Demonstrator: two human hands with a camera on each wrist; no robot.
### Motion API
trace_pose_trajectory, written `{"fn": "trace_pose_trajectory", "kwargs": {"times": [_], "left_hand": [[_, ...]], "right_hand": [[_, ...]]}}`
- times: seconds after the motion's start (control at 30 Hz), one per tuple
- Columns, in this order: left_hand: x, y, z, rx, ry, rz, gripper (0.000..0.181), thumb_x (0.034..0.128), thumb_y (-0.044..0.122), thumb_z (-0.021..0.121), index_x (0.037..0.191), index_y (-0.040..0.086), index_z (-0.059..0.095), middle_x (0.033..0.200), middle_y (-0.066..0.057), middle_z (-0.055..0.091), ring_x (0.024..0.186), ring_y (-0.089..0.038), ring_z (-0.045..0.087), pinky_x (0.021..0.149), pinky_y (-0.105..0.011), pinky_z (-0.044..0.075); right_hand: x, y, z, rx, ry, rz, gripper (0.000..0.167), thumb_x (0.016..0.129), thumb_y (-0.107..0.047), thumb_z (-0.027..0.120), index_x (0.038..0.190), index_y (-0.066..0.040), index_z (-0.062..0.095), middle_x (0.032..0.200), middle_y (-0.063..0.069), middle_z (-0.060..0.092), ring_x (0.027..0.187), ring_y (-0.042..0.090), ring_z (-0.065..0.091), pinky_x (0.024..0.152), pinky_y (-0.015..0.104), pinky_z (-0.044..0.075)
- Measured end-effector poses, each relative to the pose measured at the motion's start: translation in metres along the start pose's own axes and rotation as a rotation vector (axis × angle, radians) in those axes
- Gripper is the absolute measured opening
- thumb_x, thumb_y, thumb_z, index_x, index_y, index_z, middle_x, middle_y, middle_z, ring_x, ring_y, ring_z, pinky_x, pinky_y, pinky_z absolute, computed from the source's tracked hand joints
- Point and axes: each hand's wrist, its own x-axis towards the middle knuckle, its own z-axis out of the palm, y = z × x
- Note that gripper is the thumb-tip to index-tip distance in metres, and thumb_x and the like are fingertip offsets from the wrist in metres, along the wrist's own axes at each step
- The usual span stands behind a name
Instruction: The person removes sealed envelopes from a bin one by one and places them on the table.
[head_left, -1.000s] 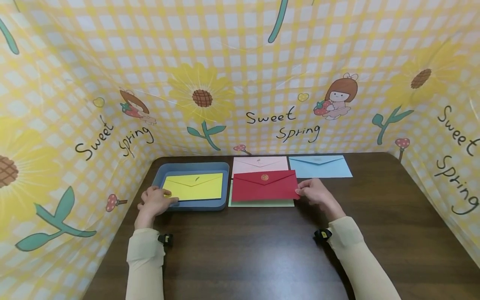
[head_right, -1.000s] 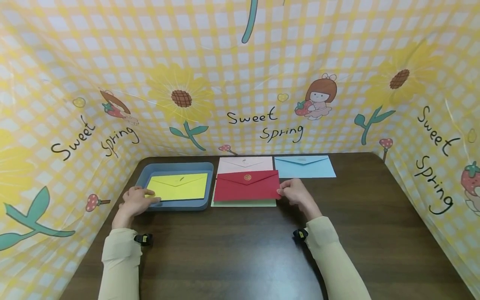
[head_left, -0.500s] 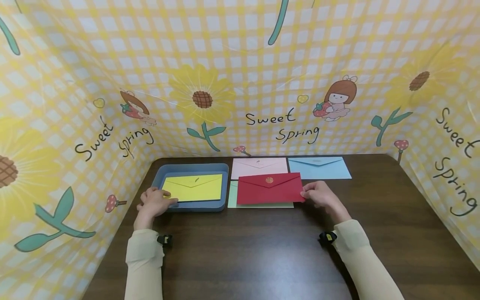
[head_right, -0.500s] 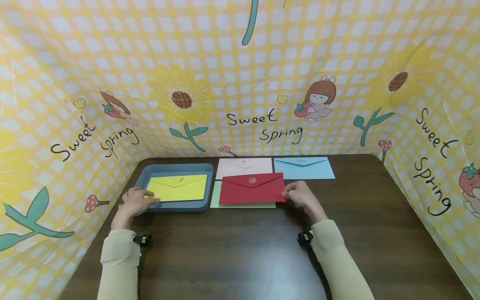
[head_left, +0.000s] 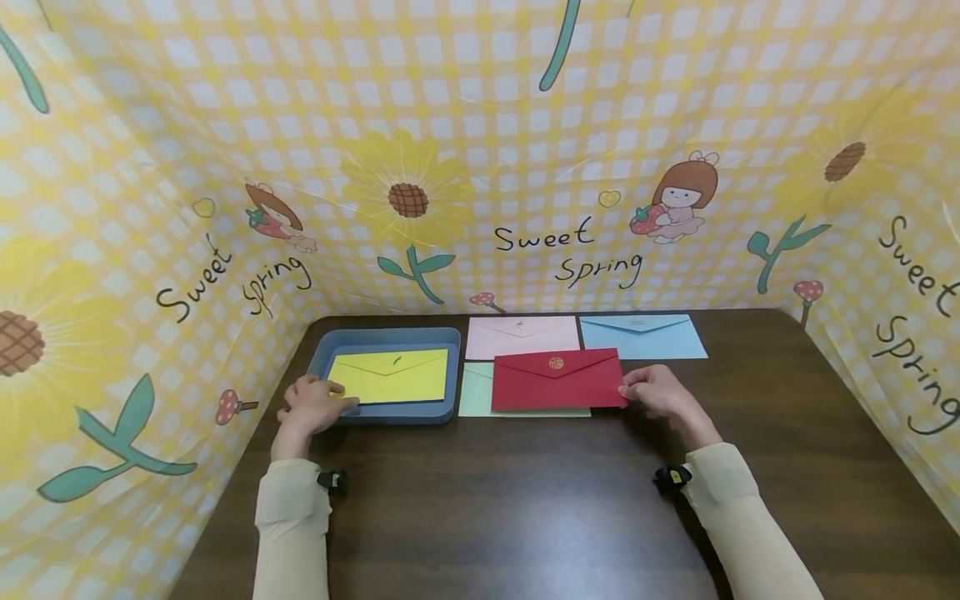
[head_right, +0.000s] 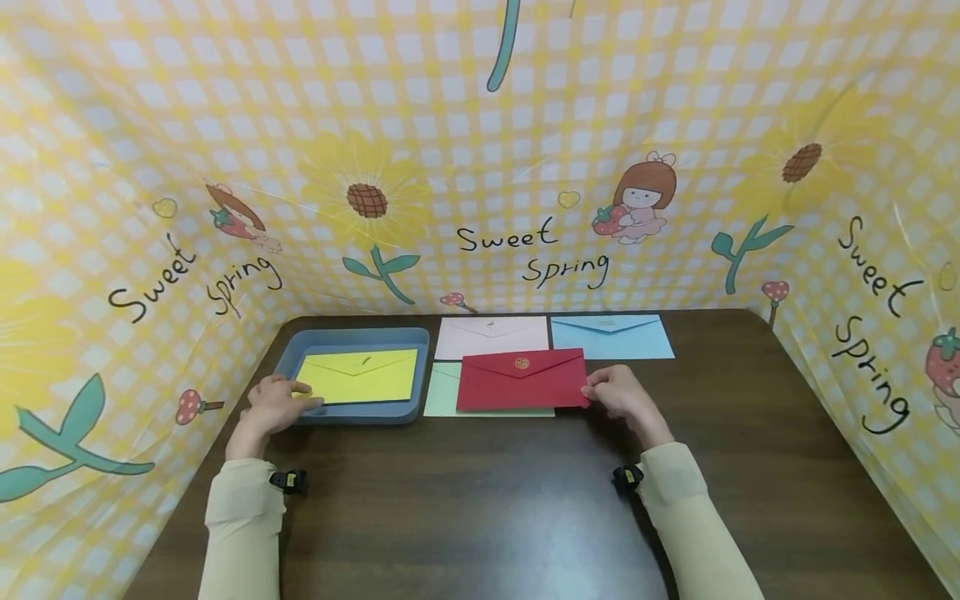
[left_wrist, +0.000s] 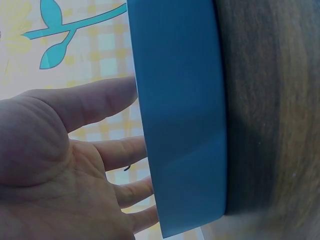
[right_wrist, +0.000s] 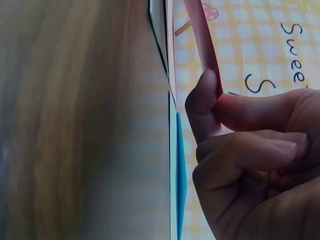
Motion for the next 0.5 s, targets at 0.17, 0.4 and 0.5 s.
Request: {"fn": "trace_pose_trajectory", "kwargs": {"times": [0.17,0.4,0.5], "left_hand": [[-0.005,0.003,-0.003,0.005,0.013,-0.007,0.061,0.1010,0.036,0.069,0.141,-0.008,0.058,0.162,-0.039,0.006,0.145,-0.064,-0.005,0.104,-0.083,0.007],[-0.002,-0.001,-0.002,-0.007,0.021,0.014,0.065,0.0988,0.041,0.071,0.141,-0.007,0.059,0.163,-0.039,0.009,0.145,-0.064,-0.003,0.104,-0.083,0.009],[-0.003,-0.001,-0.001,-0.005,0.022,0.006,0.064,0.0999,0.041,0.069,0.142,-0.007,0.058,0.163,-0.039,0.008,0.146,-0.063,-0.002,0.105,-0.083,0.009]], "right_hand": [[-0.002,0.003,-0.005,0.001,-0.002,0.006,0.023,0.103,-0.013,0.063,0.114,0.005,0.072,0.103,0.016,0.069,0.102,0.035,0.055,0.075,0.044,0.055],[-0.006,0.009,-0.012,-0.004,0.002,0.007,0.027,0.103,-0.012,0.062,0.119,0.008,0.070,0.108,0.018,0.068,0.106,0.037,0.055,0.078,0.047,0.056],[-0.010,0.012,-0.018,-0.012,0.004,0.004,0.028,0.104,-0.013,0.062,0.120,0.008,0.070,0.109,0.018,0.068,0.107,0.037,0.055,0.080,0.049,0.057]]}}
